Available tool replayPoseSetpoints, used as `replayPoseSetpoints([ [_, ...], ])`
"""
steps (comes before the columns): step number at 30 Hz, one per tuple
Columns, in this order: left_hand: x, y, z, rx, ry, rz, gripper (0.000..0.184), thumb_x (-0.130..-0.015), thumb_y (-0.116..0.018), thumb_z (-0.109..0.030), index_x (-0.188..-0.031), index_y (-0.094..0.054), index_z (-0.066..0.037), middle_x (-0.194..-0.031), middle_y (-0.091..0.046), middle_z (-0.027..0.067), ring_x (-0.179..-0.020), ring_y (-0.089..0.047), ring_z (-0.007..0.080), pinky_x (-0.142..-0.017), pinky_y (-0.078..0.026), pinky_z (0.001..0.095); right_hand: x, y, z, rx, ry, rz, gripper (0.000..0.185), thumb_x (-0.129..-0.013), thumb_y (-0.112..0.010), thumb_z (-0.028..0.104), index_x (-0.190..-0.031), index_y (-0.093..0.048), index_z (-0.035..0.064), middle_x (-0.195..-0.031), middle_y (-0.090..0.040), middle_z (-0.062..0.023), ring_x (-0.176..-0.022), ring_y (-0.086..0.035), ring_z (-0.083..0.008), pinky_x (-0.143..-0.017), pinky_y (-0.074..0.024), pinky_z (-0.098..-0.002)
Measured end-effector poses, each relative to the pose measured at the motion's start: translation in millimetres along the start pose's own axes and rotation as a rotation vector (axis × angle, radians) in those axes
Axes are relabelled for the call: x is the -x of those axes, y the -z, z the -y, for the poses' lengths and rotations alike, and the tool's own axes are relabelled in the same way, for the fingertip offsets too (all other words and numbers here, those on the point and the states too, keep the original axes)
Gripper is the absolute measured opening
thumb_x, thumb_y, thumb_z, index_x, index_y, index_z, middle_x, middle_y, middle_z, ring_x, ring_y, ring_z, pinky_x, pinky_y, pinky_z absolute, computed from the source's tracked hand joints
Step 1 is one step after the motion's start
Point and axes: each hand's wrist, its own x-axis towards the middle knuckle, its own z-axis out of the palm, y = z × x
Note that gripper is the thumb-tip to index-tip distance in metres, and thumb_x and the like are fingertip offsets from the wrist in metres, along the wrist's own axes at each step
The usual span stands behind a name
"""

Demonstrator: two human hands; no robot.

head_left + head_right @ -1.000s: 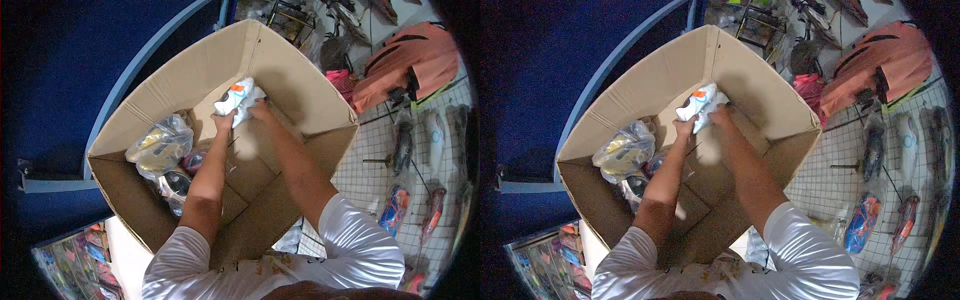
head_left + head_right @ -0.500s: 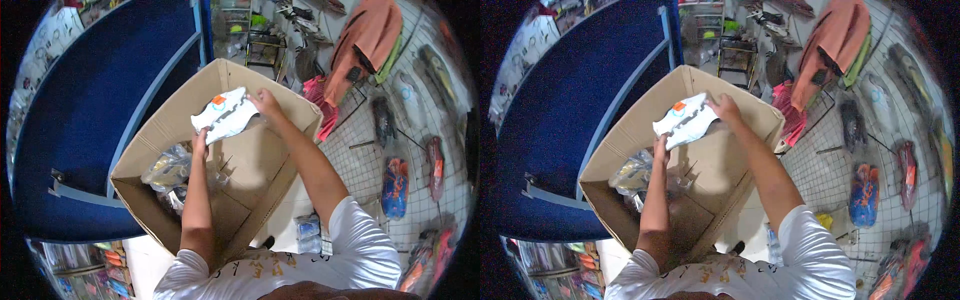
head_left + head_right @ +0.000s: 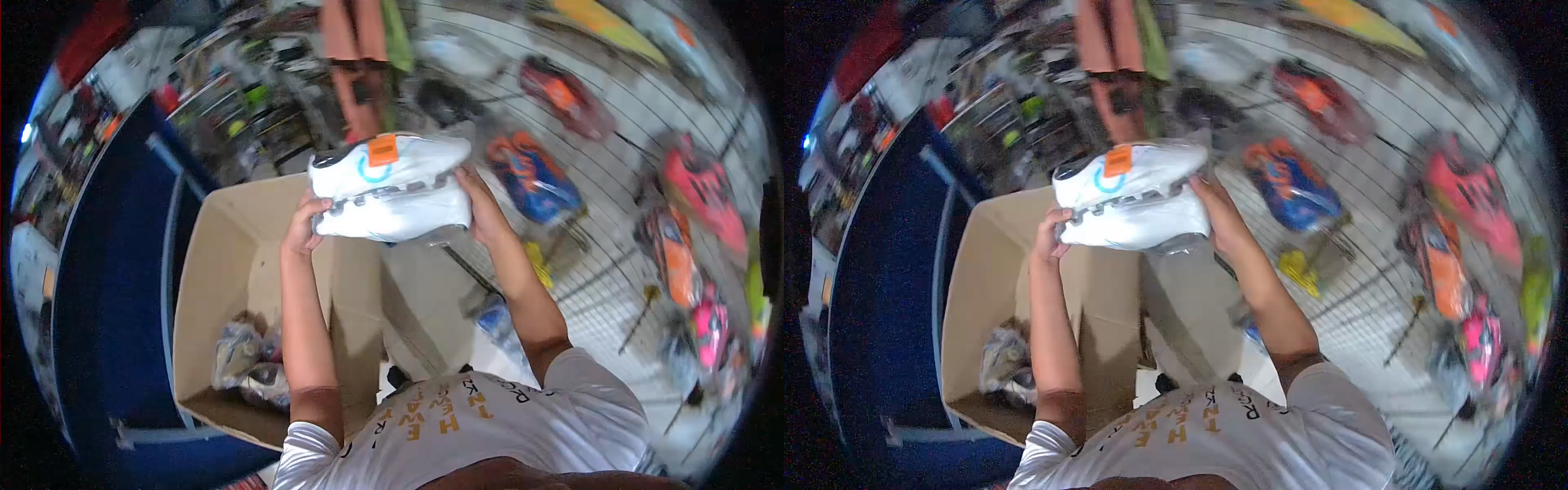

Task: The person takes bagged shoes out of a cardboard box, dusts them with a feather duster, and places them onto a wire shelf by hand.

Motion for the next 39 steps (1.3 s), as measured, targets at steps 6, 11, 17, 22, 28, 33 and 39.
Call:
replayPoseSetpoints([
  [6,-25.8,-133.6,130.9,-0.031,0.264,0.144,0.071,-0.083,-0.067,-0.038,-0.138,-0.037,-0.004,-0.128,-0.052,0.0103,-0.116,-0.051,0.0208,-0.097,-0.042,0.0352,146.4,125.4,27.5,-0.072,0.001,-0.522,0.055,-0.09,-0.058,0.04,-0.128,-0.047,0.0024,-0.118,-0.058,-0.0102,-0.107,-0.055,-0.0199,-0.093,-0.0428,-0.0326],
  [11,32.3,-217.5,212.8,-0.126,0.578,0.106,0.061,-0.083,-0.069,-0.029,-0.132,-0.043,-0.004,-0.12,-0.057,0.0076,-0.109,-0.055,0.0197,-0.091,-0.045,0.0329,273.2,193.3,4.0,-0.009,-0.005,-0.798,0.058,-0.09,-0.059,0.04,-0.13,-0.045,0.0002,-0.118,-0.057,-0.0104,-0.107,-0.054,-0.0188,-0.091,-0.0426,-0.0306],
  [17,82.6,-227.2,302.6,-0.057,0.744,0.381,0.059,-0.085,-0.067,-0.027,-0.133,-0.042,-0.002,-0.122,-0.055,0.0069,-0.111,-0.053,0.0181,-0.094,-0.042,0.0327,384.4,203.6,-42.4,-0.109,-0.054,-1.042,0.058,-0.091,-0.058,0.037,-0.132,-0.043,-0.0024,-0.122,-0.055,-0.0117,-0.11,-0.053,-0.02,-0.094,-0.0419,-0.0315],
  [22,95.3,-230.7,367.7,-0.02,0.868,0.565,0.058,-0.086,-0.066,-0.024,-0.132,-0.042,0.001,-0.124,-0.055,0.008,-0.113,-0.052,0.0178,-0.096,-0.04,0.0324,434.3,183.4,-54.9,-0.12,-0.003,-1.24,0.059,-0.092,-0.056,0.036,-0.134,-0.041,-0.0024,-0.125,-0.054,-0.0118,-0.112,-0.053,-0.0206,-0.096,-0.0406,-0.0314],
  [28,118.3,-292.1,392.0,-0.036,0.985,0.663,0.059,-0.083,-0.069,-0.026,-0.13,-0.044,-0.001,-0.122,-0.056,0.0086,-0.109,-0.055,0.0192,-0.094,-0.043,0.0336,498.4,200.4,-42.7,-0.16,0.045,-1.314,0.055,-0.093,-0.054,0.034,-0.133,-0.043,-0.0012,-0.125,-0.054,-0.0115,-0.113,-0.052,-0.0206,-0.096,-0.0396,-0.0317],
  [33,166.0,-352.3,430.3,-0.11,0.89,0.628,0.06,-0.081,-0.07,-0.029,-0.129,-0.045,-0.001,-0.119,-0.057,0.0079,-0.106,-0.057,0.0188,-0.088,-0.048,0.0343,570.5,245.9,-21.2,-0.108,0.086,-1.282,0.054,-0.093,-0.054,0.036,-0.132,-0.045,0.0,-0.125,-0.054,-0.0113,-0.114,-0.051,-0.0208,-0.098,-0.0379,-0.0329],
  [39,252.1,-443.0,466.8,-0.042,0.945,0.613,0.06,-0.081,-0.071,-0.029,-0.13,-0.046,-0.004,-0.121,-0.056,0.0071,-0.11,-0.054,0.0195,-0.085,-0.049,0.0348,681.2,299.7,38.5,0.093,0.045,-1.266,0.055,-0.093,-0.053,0.035,-0.134,-0.042,-0.0003,-0.126,-0.052,-0.0114,-0.116,-0.049,-0.0215,-0.099,-0.0374,-0.0335],
])
